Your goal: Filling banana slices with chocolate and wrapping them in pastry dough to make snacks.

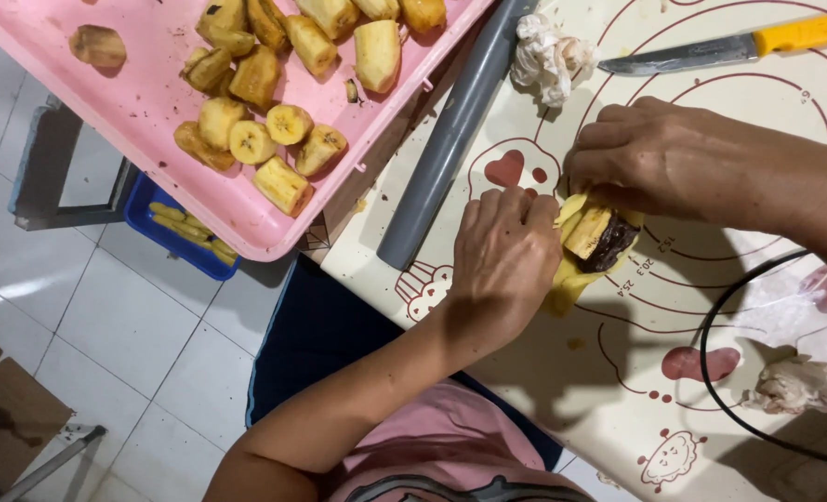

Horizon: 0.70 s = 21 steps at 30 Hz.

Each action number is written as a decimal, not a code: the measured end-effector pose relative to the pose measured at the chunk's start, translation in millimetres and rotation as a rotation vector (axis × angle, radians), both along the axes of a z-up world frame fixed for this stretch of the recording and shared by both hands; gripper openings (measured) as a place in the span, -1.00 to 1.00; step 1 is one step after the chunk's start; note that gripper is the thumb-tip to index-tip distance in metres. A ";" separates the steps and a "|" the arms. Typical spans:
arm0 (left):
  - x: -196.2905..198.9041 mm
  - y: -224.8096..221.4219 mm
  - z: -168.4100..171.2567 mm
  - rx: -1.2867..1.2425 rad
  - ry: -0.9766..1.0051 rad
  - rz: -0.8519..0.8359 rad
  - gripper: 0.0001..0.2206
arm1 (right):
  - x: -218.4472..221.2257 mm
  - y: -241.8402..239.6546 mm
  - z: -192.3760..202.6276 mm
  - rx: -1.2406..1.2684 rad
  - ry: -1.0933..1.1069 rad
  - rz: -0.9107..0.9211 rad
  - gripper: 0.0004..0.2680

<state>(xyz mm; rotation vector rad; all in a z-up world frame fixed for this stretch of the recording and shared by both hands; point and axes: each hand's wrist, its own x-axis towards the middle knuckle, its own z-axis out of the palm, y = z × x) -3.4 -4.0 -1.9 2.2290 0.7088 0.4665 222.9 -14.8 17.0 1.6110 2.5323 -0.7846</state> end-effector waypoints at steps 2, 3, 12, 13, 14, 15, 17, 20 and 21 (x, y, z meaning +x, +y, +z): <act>-1.8 0.7 5.6 -0.047 -0.101 -0.035 -0.77 | 4.2 -4.9 -10.2 0.106 0.079 0.016 -0.89; -0.3 -0.4 7.0 -0.048 -0.099 -0.035 -0.77 | 2.2 -3.8 -2.1 0.106 0.081 0.016 -0.89; 1.6 -5.8 20.6 0.057 -0.243 -0.055 -0.87 | 5.6 -7.7 21.4 -0.042 -0.091 -0.039 -0.89; 1.9 -5.9 24.8 0.104 -0.227 -0.053 -0.89 | 6.7 -9.3 22.0 -0.032 -0.103 -0.031 -0.89; 2.2 -5.7 29.0 0.150 -0.211 -0.051 -0.90 | 7.8 -10.8 22.8 -0.022 -0.115 -0.023 -0.89; 2.2 -7.2 27.4 0.151 -0.210 -0.052 -0.90 | 7.5 -12.4 27.8 -0.021 -0.115 -0.024 -0.89; 2.0 -10.5 23.9 0.135 -0.216 -0.073 -0.84 | 6.8 -15.9 37.5 0.003 -0.104 -0.055 -0.87; -5.0 -19.1 8.3 0.082 -0.316 -0.123 -0.93 | 10.8 -24.6 34.0 0.060 -0.060 -0.032 -0.87; -5.1 -18.2 14.3 0.081 -0.314 -0.123 -0.93 | 11.2 -28.8 32.6 0.060 -0.058 -0.032 -0.87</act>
